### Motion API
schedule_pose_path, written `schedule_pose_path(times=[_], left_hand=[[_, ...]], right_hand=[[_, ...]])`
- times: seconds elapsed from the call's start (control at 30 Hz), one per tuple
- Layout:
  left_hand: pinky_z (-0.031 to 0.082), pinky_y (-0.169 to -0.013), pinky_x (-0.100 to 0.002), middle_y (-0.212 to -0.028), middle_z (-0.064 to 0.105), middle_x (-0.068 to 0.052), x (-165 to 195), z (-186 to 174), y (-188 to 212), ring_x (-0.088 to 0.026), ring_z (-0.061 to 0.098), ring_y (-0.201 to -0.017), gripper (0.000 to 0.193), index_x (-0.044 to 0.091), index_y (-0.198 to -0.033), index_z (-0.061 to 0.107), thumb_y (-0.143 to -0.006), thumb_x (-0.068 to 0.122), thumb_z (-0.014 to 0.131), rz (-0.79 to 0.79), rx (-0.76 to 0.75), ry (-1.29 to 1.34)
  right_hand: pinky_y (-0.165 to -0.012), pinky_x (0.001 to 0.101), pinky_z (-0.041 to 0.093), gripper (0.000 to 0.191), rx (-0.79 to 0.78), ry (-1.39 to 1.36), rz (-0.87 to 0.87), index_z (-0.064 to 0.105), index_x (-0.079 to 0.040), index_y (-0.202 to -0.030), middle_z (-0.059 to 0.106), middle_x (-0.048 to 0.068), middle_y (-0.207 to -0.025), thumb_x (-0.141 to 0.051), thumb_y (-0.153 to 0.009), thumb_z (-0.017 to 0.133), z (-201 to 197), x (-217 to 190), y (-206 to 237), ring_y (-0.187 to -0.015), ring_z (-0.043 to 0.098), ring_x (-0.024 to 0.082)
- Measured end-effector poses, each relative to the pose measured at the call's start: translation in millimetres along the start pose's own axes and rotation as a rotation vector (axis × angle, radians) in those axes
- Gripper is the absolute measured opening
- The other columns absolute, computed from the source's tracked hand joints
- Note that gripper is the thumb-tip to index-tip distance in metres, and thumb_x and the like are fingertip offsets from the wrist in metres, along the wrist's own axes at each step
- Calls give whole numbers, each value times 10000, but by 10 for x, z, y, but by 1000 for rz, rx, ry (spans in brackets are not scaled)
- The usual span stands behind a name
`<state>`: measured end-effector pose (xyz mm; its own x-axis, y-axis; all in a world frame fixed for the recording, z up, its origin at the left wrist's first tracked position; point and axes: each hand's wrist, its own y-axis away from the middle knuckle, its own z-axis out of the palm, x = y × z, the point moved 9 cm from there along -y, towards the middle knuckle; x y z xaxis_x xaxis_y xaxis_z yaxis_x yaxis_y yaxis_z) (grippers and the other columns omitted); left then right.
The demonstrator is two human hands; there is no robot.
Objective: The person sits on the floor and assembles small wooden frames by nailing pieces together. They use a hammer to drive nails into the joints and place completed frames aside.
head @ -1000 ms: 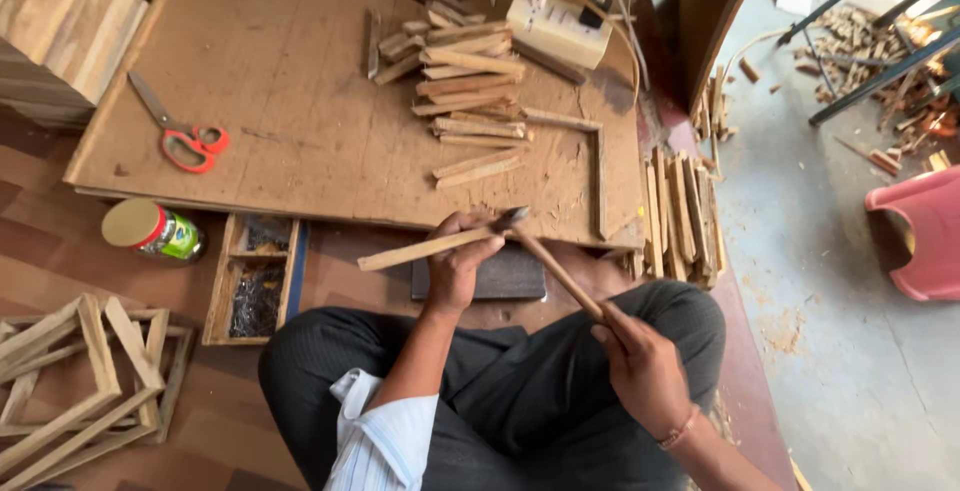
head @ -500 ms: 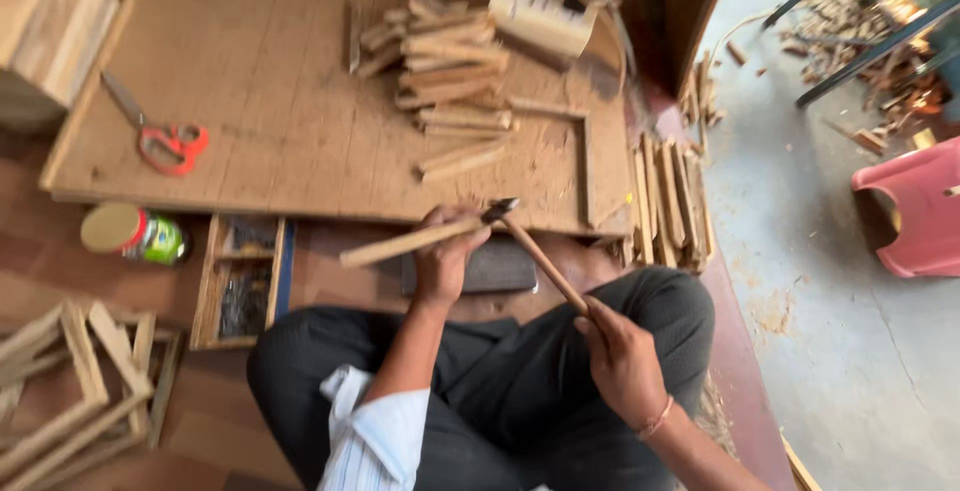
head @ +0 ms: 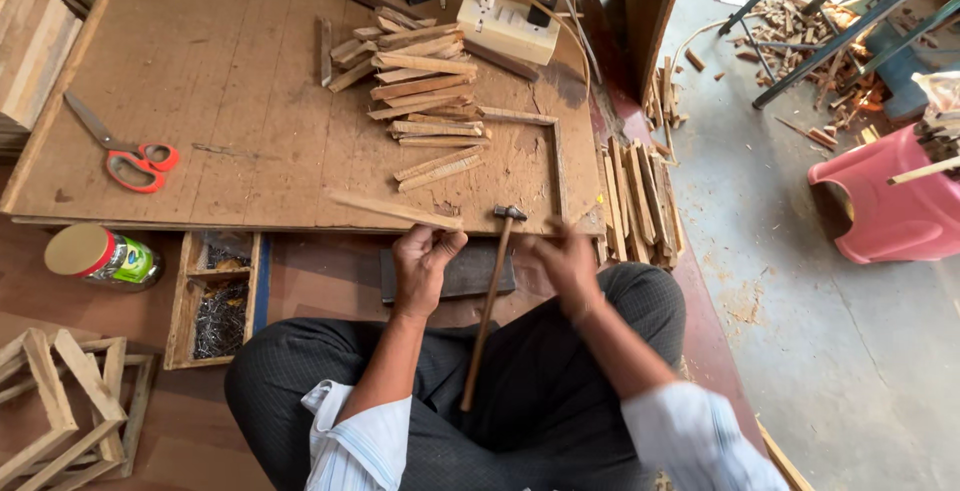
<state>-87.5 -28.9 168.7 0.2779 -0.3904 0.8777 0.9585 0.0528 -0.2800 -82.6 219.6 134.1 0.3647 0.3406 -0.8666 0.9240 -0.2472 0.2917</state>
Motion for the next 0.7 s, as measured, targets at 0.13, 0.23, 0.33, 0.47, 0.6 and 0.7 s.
schedule_pose_path(times=[0.13, 0.23, 0.33, 0.47, 0.6, 0.7], left_hand=[[511, -820, -234, -985, 668, 13, -66, -21, -25, -84, 589, -906, 261, -1, -1171, 710, -988, 182, 740, -81, -17, 21], [564, -823, -255, -1018, 678, -6, -16, -82, -67, -93, 632, -929, 295, 19, -1179, 658, -936, 157, 756, -48, 38, -39], [577, -779, -257, -1025, 672, -18, 154, -239, -122, -100, 651, -908, 313, 43, -1243, 614, -962, 149, 706, 71, 197, -180], [611, -847, -269, -1064, 694, -35, 321, -382, -207, -104, 672, -947, 262, 37, -1256, 652, -1020, 151, 655, 145, 248, -38], [536, -726, -240, -1024, 720, -50, 414, -439, -224, -94, 631, -818, 286, 36, -1260, 653, -1012, 173, 695, 115, 148, 195], [503, -657, -220, -984, 737, -50, 499, -505, -197, -96, 640, -757, 282, 57, -1236, 656, -1023, 243, 655, 117, 143, 175]], right_hand=[[-851, 428, 564, 595, 184, 700, -122, 637, 8, -1254, 719, 226, -1103, -339, -811, 833, -290, -200, -766, -955, 691, 318], [-861, 440, 568, 346, 240, 774, -70, 727, -23, -1143, 746, 219, -1067, -237, -872, 740, -305, -109, -988, -955, 717, 345], [-806, 401, 570, 176, 416, 621, -123, 777, -54, -1016, 742, 180, -973, -137, -873, 715, -396, -195, -961, -861, 718, 301], [-644, 324, 576, 75, 766, 330, -652, 760, -17, -976, 740, 121, -890, -62, -917, 747, -646, -772, -451, -736, 697, 192], [-639, 274, 569, 77, 788, 52, -914, 759, -11, -1062, 721, 110, -888, -39, -992, 744, -922, -1183, 61, -748, 701, 127], [-613, 283, 543, 103, 837, 118, -1051, 759, -3, -1045, 722, 138, -929, -43, -971, 818, -1025, -1456, 514, -746, 665, 159]])
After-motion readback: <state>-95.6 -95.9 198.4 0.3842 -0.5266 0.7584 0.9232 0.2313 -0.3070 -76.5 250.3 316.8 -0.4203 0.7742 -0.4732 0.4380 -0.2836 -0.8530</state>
